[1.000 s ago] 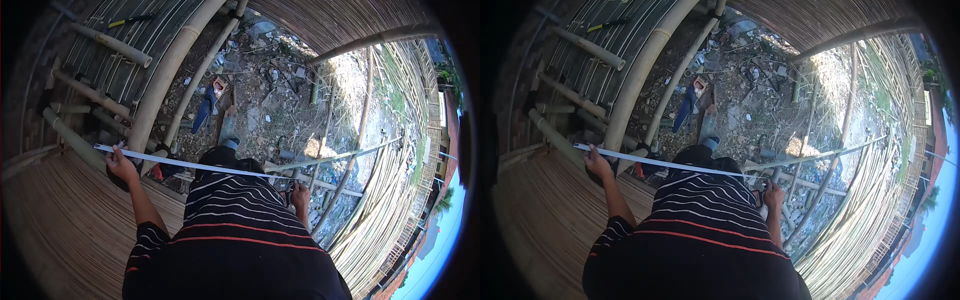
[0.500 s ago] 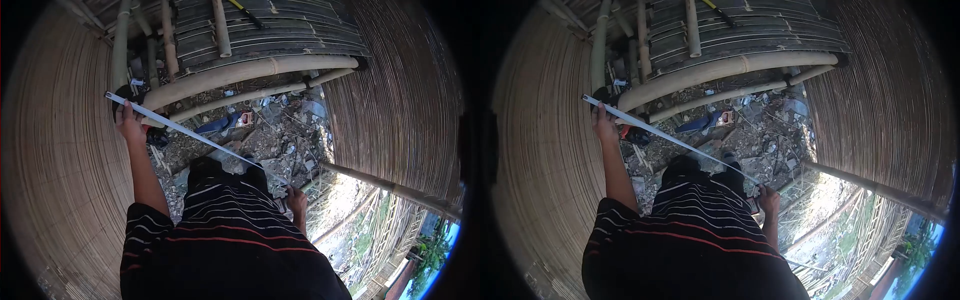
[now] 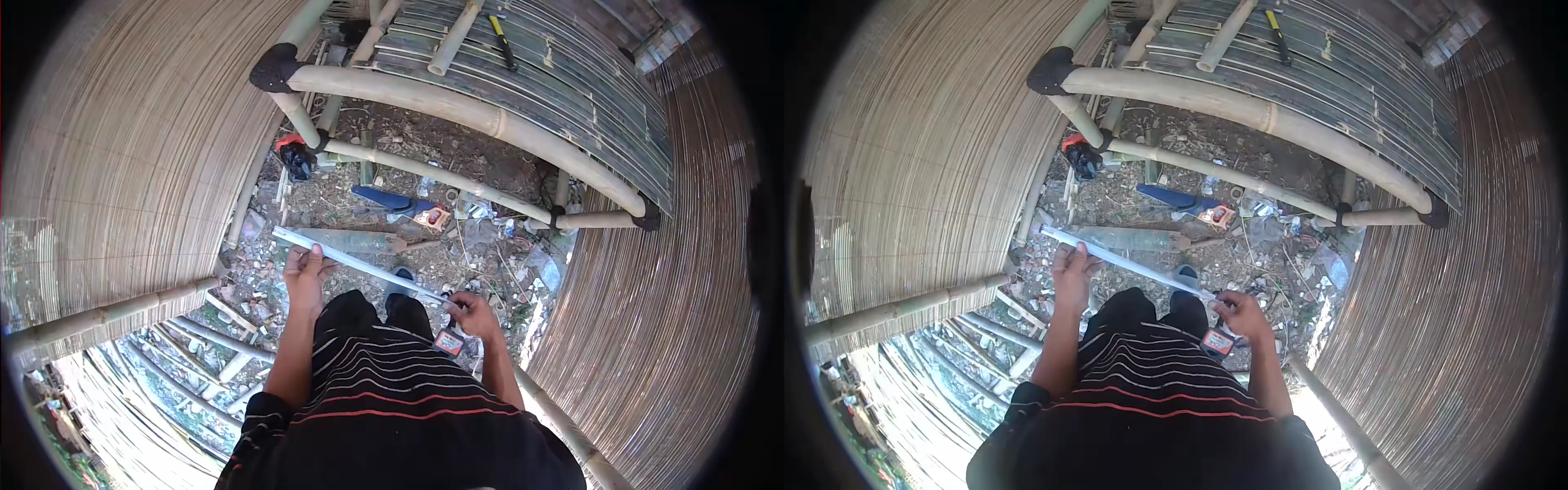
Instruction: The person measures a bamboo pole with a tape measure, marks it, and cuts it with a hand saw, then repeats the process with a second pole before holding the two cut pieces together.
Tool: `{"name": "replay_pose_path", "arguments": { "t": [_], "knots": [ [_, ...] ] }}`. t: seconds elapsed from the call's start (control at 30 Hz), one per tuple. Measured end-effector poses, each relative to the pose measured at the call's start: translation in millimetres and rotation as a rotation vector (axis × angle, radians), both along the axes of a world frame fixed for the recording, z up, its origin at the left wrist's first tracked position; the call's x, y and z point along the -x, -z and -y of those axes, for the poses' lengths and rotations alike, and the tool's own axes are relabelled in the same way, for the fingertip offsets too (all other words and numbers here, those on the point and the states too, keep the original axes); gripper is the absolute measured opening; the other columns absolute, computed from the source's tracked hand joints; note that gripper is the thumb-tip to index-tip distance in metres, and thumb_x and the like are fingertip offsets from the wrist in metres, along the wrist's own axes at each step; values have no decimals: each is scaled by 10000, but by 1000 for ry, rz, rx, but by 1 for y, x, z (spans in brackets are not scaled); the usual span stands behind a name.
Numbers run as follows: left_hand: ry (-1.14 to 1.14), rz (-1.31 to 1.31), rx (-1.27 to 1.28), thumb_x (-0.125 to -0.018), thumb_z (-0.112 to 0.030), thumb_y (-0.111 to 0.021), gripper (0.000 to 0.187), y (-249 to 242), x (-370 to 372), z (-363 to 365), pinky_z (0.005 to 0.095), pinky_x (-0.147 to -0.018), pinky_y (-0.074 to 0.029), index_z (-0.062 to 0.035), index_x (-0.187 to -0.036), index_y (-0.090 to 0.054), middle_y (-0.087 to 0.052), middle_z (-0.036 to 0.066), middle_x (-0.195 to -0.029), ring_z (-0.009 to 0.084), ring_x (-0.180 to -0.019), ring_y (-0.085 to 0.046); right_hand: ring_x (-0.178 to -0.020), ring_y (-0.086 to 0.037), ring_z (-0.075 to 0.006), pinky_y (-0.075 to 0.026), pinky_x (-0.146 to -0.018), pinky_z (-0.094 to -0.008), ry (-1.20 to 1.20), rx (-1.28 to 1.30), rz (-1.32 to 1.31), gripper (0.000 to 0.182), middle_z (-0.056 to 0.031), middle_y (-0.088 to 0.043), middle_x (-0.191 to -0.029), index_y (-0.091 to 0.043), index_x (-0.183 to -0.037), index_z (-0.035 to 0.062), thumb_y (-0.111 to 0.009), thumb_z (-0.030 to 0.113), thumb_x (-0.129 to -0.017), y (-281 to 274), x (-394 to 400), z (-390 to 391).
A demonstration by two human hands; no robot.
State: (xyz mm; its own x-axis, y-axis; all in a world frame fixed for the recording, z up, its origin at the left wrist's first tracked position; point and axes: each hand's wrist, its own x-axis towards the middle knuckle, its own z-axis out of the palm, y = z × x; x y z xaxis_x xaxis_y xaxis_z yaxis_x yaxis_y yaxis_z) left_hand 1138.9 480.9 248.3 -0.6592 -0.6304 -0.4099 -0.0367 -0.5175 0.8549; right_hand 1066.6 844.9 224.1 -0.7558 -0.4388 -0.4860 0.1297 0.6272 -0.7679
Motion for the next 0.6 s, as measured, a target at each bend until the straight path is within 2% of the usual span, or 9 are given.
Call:
{"name": "replay_pose_path", "arguments": {
  "t": [0.1,0.17,0.23,0.3,0.33,0.37,0.47,0.57,0.6],
  "knots": [
    [-24,26,-45,-1030,-192,-707,176,-1,-33,-32,365,-708,-662,-49,-1087,-621,-720,78,-940,187,-791,-738,-651,-554,-86,-452,-596,-318,-126,95,63,240,-23,-633,-686,-764,-964,42,-780,281,-969,11,1,25],
    [-37,2,-12,-1037,-218,-699,222,6,-57,-42,366,-726,-642,-46,-1135,-599,-700,95,-963,217,-810,-739,-656,-541,-72,-449,-596,-303,-326,114,160,255,-9,-620,-681,-763,-944,38,-771,290,-981,16,0,52],
    [-164,15,-16,-1027,-201,-712,220,12,-87,-49,346,-682,-638,-45,-1132,-597,-704,102,-966,220,-784,-743,-644,-586,-114,-474,-610,-332,-405,73,152,267,-40,-656,-686,-769,-941,41,-760,303,-986,3,-6,85],
    [-234,35,-29,-1018,-191,-723,215,9,-119,-53,335,-663,-633,-51,-1119,-593,-701,104,-962,226,-775,-749,-638,-649,-227,-495,-623,-399,-576,199,-109,280,-112,-698,-727,-776,-966,54,-742,331,-988,9,-21,112],
    [-284,59,-22,-1021,-192,-720,191,1,-136,-56,334,-660,-641,-55,-1075,-598,-709,96,-936,222,-771,-757,-772,-693,-394,-543,-710,-456,-708,148,-140,357,-184,-730,-839,-801,-1017,86,-709,429,-982,10,-25,126],
    [-337,82,-22,-1024,-194,-718,177,-3,-154,-60,333,-657,-648,-60,-1031,-603,-716,88,-909,218,-767,-764,-772,-693,-394,-543,-710,-456,-729,142,-139,357,-184,-730,-839,-801,-1017,86,-709,429,-982,9,-35,136],
    [-450,53,-3,-1034,-195,-707,186,12,-210,-59,304,-658,-630,-51,-1080,-599,-718,87,-926,193,-764,-749,-894,-698,-439,-544,-787,-518,-937,-6,-216,418,-234,-724,-916,-781,-1025,60,-643,454,-1011,-9,-73,169],
    [-454,57,57,-1053,-249,-686,262,21,-262,-65,304,-737,-615,-41,-1188,-601,-725,83,-984,172,-835,-733,-886,-688,-456,-542,-784,-514,-965,95,-240,425,-240,-724,-921,-773,-1033,43,-644,447,-1012,0,-116,181],
    [-395,98,40,-1053,-261,-685,285,16,-275,-68,314,-765,-609,-40,-1213,-598,-722,87,-1027,171,-886,-728,-827,-696,-416,-547,-758,-464,-921,117,-227,424,-245,-710,-892,-760,-1041,27,-636,432,-1027,12,-132,182]
  ]
}}
